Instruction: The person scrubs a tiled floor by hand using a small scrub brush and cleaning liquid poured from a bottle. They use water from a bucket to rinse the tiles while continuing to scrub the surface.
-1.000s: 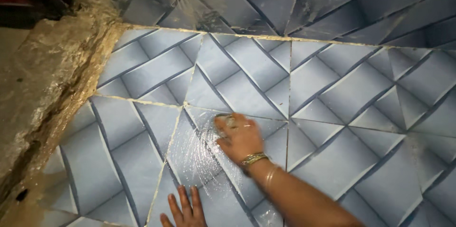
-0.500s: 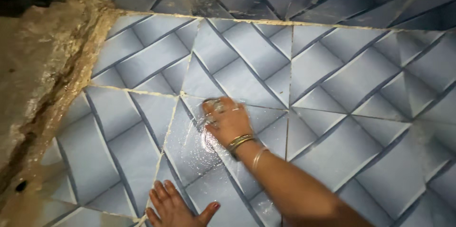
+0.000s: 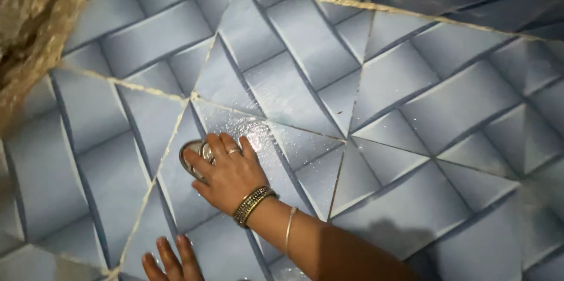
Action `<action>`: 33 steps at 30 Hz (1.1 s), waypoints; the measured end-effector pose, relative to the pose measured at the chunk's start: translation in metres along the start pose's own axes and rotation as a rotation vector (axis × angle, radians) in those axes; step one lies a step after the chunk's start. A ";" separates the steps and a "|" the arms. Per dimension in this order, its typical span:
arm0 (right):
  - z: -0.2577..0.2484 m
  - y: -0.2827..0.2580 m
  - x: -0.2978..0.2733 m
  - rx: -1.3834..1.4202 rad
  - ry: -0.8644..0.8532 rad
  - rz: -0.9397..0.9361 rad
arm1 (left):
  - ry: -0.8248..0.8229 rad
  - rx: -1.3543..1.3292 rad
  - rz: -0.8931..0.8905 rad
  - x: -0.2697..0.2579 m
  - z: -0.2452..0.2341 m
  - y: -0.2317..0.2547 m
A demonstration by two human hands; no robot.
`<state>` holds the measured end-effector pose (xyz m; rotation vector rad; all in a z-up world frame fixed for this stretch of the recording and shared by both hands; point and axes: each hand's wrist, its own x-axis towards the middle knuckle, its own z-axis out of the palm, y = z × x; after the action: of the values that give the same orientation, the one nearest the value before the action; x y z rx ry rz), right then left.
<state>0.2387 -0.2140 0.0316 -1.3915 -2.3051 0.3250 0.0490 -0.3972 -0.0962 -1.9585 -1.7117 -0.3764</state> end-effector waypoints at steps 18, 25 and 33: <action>-0.019 -0.012 -0.074 0.007 -0.167 -0.039 | -1.158 -0.027 -0.440 0.112 -0.089 0.046; -0.045 -0.040 -0.154 0.017 -0.139 0.138 | -1.252 -0.141 -0.270 0.108 -0.156 0.069; -0.036 -0.063 -0.179 -0.016 -0.017 0.321 | -1.159 -0.257 -0.318 0.073 -0.166 0.092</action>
<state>0.2790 -0.4023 0.0466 -1.7747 -2.0966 0.4160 0.1717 -0.4330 0.0625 -2.2497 -2.7833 0.6167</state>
